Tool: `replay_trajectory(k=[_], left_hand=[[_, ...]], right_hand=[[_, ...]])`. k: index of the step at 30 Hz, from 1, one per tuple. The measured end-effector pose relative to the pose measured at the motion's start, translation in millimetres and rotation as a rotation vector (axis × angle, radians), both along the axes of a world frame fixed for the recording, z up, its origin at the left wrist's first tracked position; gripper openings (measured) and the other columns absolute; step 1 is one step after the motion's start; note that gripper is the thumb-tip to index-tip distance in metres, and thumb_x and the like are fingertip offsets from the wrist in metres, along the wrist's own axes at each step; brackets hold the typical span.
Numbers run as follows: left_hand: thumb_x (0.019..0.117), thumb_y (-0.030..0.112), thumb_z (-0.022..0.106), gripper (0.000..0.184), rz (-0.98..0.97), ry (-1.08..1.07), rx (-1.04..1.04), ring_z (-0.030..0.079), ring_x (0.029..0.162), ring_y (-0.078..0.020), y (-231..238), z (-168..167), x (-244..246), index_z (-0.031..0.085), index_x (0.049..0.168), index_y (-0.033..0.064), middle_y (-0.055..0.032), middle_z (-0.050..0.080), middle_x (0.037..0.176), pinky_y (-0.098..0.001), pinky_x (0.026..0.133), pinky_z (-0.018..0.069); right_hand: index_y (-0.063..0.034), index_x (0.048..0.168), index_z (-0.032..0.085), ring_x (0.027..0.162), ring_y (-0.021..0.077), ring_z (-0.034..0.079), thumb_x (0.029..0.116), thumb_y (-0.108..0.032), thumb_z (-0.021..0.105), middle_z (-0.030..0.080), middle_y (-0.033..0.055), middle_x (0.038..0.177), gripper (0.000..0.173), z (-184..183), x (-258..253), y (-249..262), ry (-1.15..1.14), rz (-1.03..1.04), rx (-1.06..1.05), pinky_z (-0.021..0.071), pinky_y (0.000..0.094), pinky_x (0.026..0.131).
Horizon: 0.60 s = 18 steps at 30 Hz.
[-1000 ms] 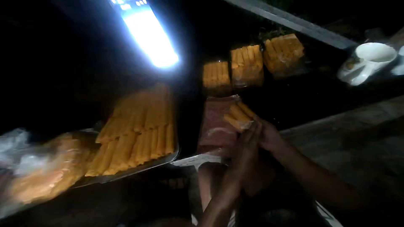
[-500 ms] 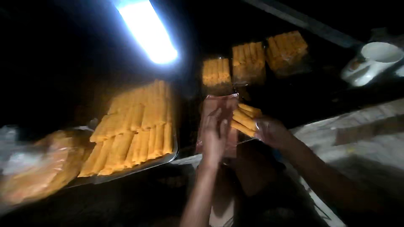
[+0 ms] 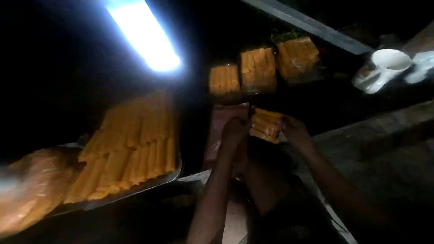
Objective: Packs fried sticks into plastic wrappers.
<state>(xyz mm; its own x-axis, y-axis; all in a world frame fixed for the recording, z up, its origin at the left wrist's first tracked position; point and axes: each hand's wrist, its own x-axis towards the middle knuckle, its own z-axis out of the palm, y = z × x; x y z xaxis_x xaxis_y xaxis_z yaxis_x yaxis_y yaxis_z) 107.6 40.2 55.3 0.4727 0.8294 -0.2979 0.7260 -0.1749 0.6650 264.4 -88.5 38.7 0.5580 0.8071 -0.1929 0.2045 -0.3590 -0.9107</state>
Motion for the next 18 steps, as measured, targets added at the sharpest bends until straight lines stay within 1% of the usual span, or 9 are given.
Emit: replay_trajectory(k=[3, 5, 7, 9, 11, 13, 14, 17, 18], left_hand=[[0.1026, 0.046, 0.057, 0.051, 0.007, 0.01, -0.016, 0.066, 0.107, -0.0372, 3.4, -2.8, 6.9, 0.063, 0.129, 0.0034, -0.0215, 0.068, 0.117, -0.0599, 0.094, 0.0515], [0.1022, 0.047, 0.058, 0.05, -0.001, -0.014, -0.019, 0.067, 0.103, -0.0362, 4.6, -3.7, 9.6, 0.064, 0.127, 0.004, -0.0207, 0.069, 0.114, -0.0593, 0.092, 0.0526], [0.1021, 0.047, 0.058, 0.052, -0.027, -0.017, -0.012, 0.067, 0.103, -0.0368, 5.5, -3.6, 11.2, 0.063, 0.128, 0.0033, -0.0213, 0.069, 0.113, -0.0599, 0.092, 0.053], [0.1019, 0.049, 0.057, 0.053, -0.05, 0.011, -0.006, 0.066, 0.108, -0.0378, 9.1, -2.0, 16.6, 0.065, 0.128, 0.0036, -0.0214, 0.069, 0.115, -0.0615, 0.095, 0.0508], [0.1019, 0.049, 0.057, 0.053, -0.057, 0.027, 0.008, 0.066, 0.109, -0.0397, 8.7, 0.9, 22.1, 0.066, 0.127, 0.0028, -0.0229, 0.069, 0.116, -0.0633, 0.096, 0.0494], [0.1012, 0.05, 0.058, 0.055, -0.045, 0.032, 0.004, 0.065, 0.11, -0.0409, 5.8, 4.1, 27.8, 0.064, 0.127, 0.0016, -0.0243, 0.068, 0.116, -0.064, 0.096, 0.049], [0.1006, 0.05, 0.059, 0.055, -0.046, 0.037, 0.01, 0.066, 0.106, -0.04, 5.0, 2.9, 30.7, 0.064, 0.126, 0.0016, -0.0237, 0.069, 0.113, -0.0633, 0.093, 0.0507], [0.1006, 0.051, 0.058, 0.057, -0.059, 0.082, 0.012, 0.065, 0.11, -0.0423, 3.9, 3.0, 38.4, 0.064, 0.127, 0.0007, -0.0254, 0.068, 0.116, -0.0655, 0.094, 0.0488], [0.1007, 0.05, 0.058, 0.056, -0.068, 0.089, 0.024, 0.065, 0.107, -0.0426, 3.6, 2.1, 40.0, 0.065, 0.123, -0.0001, -0.0256, 0.068, 0.112, -0.0657, 0.093, 0.0495]], right_hand=[[-0.0026, 0.139, 0.058, 0.107, 0.0306, 0.067, 0.1072, -0.027, 0.054, 0.068, 0.0214, 0.121, 0.04, 1.8, 4.6, -1.8, -0.024, 0.01, -0.042, 0.0532, 0.0507, 0.095], [-0.0042, 0.147, 0.052, 0.107, 0.0321, 0.068, 0.1081, -0.03, 0.052, 0.066, 0.0227, 0.124, 0.046, 8.7, 6.9, -8.0, -0.005, 0.054, -0.088, 0.0551, 0.0504, 0.095], [-0.006, 0.147, 0.052, 0.102, 0.0298, 0.071, 0.1076, -0.03, 0.053, 0.069, 0.0212, 0.121, 0.046, 12.7, 10.0, -17.8, -0.037, 0.074, -0.101, 0.0585, 0.0482, 0.091], [-0.0059, 0.142, 0.057, 0.103, 0.0281, 0.071, 0.1038, -0.023, 0.06, 0.07, 0.0191, 0.12, 0.042, 9.2, 15.2, -27.3, -0.118, 0.066, -0.08, 0.0573, 0.0479, 0.093], [-0.0029, 0.132, 0.063, 0.1, 0.0252, 0.071, 0.1002, -0.018, 0.065, 0.071, 0.0168, 0.114, 0.035, 2.6, 16.4, -34.2, -0.208, 0.08, -0.032, 0.0583, 0.0451, 0.09], [-0.0009, 0.122, 0.069, 0.098, 0.0275, 0.069, 0.0988, -0.018, 0.066, 0.072, 0.0177, 0.11, 0.029, -4.9, 16.4, -35.7, -0.285, 0.108, -0.013, 0.056, 0.0478, 0.09], [-0.0011, 0.119, 0.071, 0.101, 0.0283, 0.069, 0.0994, -0.019, 0.066, 0.072, 0.0174, 0.112, 0.027, -7.2, 16.5, -34.8, -0.323, 0.12, -0.011, 0.0559, 0.0485, 0.092], [0.0009, 0.116, 0.074, 0.114, 0.0343, 0.068, 0.1007, -0.012, 0.061, 0.07, 0.0197, 0.124, 0.024, -13.6, 16.8, -30.9, -0.461, 0.147, 0.016, 0.0527, 0.0522, 0.1], [0.0015, 0.115, 0.074, 0.113, 0.0351, 0.068, 0.1006, -0.011, 0.061, 0.07, 0.0206, 0.123, 0.023, -16.9, 17.3, -29.7, -0.491, 0.152, 0.033, 0.053, 0.0515, 0.1]])
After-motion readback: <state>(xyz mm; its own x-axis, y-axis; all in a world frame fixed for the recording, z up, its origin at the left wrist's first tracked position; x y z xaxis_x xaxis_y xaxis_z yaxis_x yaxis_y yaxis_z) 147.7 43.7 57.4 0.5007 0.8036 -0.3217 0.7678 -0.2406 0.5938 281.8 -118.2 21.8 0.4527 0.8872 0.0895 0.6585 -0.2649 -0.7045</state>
